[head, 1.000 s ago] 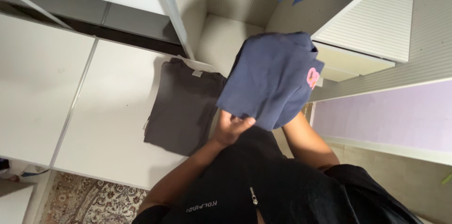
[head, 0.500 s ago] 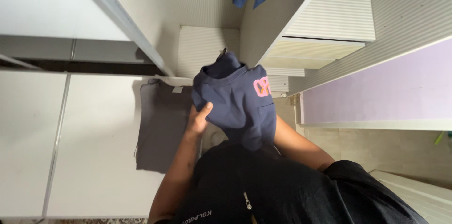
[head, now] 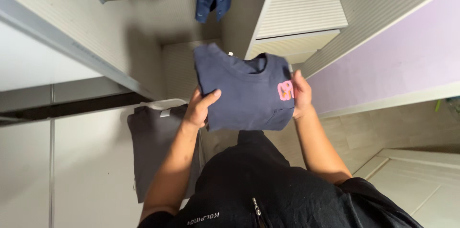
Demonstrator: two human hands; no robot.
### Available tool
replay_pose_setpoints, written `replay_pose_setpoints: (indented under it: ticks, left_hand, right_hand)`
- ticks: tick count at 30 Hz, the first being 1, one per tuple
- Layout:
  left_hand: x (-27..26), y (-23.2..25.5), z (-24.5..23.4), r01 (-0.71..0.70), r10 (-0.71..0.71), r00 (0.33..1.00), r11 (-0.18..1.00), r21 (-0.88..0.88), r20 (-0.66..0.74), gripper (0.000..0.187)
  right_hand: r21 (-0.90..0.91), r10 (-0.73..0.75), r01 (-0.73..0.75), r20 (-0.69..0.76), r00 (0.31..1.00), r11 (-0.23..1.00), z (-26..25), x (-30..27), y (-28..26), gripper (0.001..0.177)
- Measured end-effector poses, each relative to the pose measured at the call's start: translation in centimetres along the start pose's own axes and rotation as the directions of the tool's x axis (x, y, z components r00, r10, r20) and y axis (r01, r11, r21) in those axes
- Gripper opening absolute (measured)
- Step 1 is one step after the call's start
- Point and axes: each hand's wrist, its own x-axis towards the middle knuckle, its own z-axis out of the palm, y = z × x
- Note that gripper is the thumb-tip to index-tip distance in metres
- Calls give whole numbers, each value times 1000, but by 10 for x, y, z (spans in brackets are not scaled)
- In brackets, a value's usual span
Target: The person picks up folded shirts from a table and places them one by one into the shelves of an open closet.
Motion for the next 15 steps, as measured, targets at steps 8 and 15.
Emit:
replay_pose_setpoints:
  ticks: [8,15]
  left_hand:
    - [79,51,79,-324,227,918,902,286,326,50]
    - [157,100,166,-639,459,739,709,297,493,53]
  right_hand:
    - [-763,-534,302,-66,843,571,68,-9,-101,75]
    - [-626,-665,646,259,700,437,119,15,-204,70]
